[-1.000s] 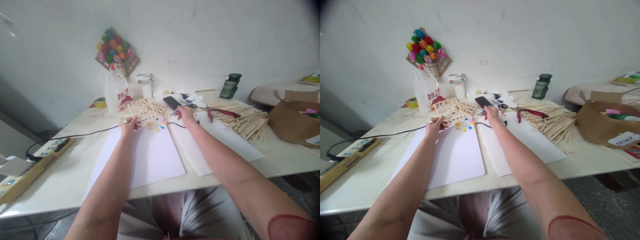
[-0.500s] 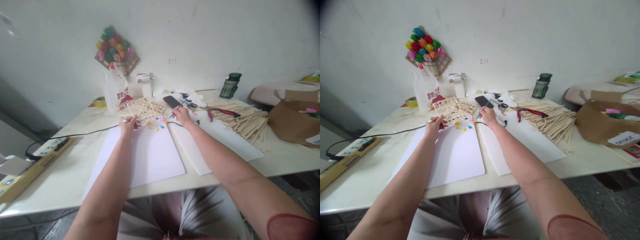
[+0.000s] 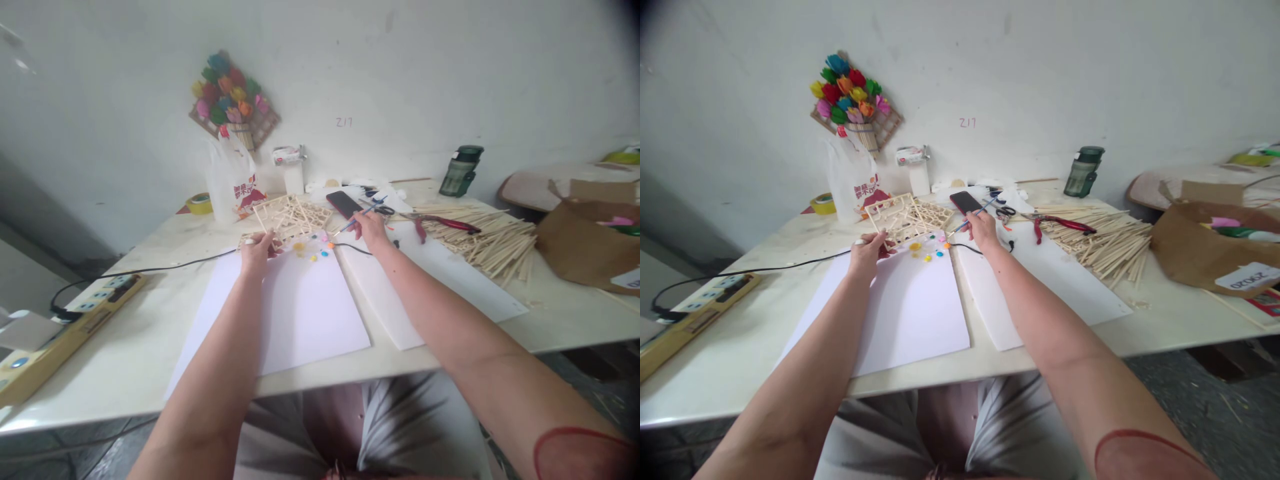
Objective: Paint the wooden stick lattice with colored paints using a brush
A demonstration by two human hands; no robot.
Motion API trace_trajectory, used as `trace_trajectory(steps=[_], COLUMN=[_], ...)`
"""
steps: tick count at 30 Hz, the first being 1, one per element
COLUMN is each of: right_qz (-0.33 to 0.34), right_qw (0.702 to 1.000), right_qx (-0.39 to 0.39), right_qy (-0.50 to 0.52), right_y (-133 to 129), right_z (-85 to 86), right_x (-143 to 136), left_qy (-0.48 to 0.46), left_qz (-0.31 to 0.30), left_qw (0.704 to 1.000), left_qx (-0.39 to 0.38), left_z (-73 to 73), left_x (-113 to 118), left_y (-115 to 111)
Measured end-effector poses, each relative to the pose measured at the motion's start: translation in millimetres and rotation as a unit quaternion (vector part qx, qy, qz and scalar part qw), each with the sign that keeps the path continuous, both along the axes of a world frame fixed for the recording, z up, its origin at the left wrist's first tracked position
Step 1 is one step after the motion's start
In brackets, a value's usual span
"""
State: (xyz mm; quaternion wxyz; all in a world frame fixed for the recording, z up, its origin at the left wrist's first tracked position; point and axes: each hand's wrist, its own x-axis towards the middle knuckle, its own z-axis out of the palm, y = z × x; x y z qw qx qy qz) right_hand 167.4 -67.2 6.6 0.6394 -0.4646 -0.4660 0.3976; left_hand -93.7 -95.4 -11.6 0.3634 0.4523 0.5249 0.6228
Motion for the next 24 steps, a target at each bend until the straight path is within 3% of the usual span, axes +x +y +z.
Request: trace_trajectory(steps=[5,9,16,24], right_qz=[-0.034,-0.001,0.108,0.154], right_qw=[0.991,0.980,0.972,0.971], right_qx=[-0.067,-0.092,-0.013,0.050], right_qy=[0.113,0.175,0.208,0.175], right_y=[-1.5,-3.7,-12.1,-18.9], right_z=[8.9,10.9,10.2,7.1], right_x=[3.1,1.8,-18.8,-37.2], left_qy=[0.000,0.025,0.052,0.057], left_qz=[-0.004,-0.024,-0.069,-0.106], left_qw=[1.000,0.999,0.996,0.992], left_qx=[0.000,0.006,0.018,0.028], left_z=[0.3,1.9,1.6,-0.4], left_x=[0.2,0.8,2.7,4.1], left_y=[-0.5,-2.8,-5.0,-4.2])
